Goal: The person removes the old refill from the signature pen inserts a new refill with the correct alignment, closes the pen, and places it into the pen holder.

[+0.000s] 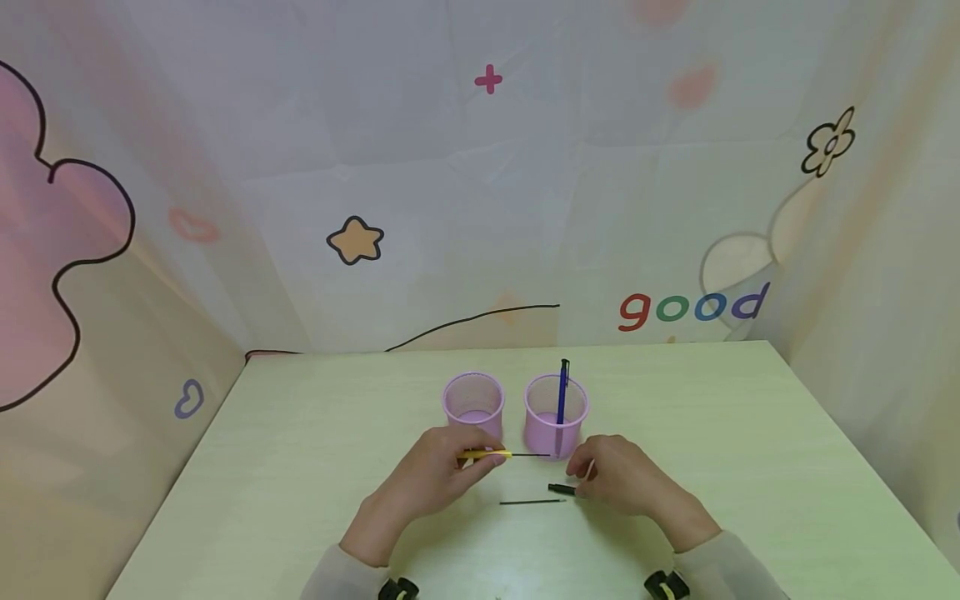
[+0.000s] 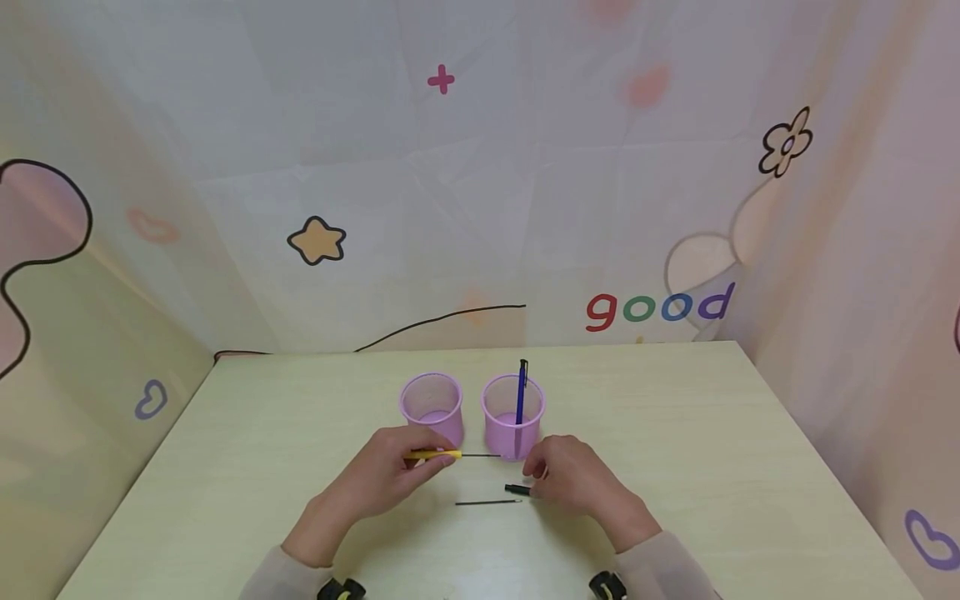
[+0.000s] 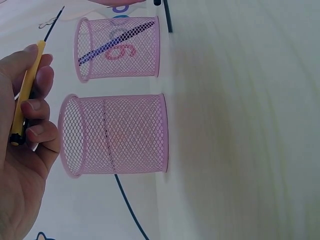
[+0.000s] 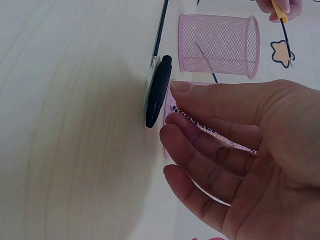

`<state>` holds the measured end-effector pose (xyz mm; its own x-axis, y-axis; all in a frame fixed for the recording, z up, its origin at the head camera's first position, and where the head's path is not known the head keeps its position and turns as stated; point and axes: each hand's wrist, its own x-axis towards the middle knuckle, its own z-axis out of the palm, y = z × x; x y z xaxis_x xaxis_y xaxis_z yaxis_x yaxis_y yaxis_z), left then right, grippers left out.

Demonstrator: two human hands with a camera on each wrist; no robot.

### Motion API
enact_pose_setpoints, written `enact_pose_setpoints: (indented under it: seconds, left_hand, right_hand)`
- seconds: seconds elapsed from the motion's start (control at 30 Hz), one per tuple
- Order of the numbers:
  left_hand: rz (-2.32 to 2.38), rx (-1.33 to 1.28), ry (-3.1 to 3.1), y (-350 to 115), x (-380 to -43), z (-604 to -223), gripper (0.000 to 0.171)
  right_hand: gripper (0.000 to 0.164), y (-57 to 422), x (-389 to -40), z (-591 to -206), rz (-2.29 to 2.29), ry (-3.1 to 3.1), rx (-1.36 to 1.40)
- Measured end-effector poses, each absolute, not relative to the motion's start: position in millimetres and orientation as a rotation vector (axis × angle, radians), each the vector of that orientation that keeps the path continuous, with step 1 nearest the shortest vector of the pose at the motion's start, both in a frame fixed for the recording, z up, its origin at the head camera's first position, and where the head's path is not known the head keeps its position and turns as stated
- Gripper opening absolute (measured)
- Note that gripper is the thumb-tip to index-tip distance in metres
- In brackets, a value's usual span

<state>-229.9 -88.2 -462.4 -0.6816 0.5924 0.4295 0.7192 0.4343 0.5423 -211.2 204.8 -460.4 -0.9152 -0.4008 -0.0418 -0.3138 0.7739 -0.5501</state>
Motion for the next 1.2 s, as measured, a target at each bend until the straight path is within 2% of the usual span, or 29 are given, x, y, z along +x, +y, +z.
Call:
enact_pose_setpoints:
  seconds: [0.27,1.2]
  left_hand:
    - [-1.090,-1.160,-2.517,-88,-230,-461,0.009]
    - [-1.073,-1.139,-2.530,-89,-229,-464,0.007]
  right_hand:
    - [0.018,202,-211,-463,-0.808,2.823,-0.650]
    - [0.020,197,-211,-471,-0.752,2.825,-0.572]
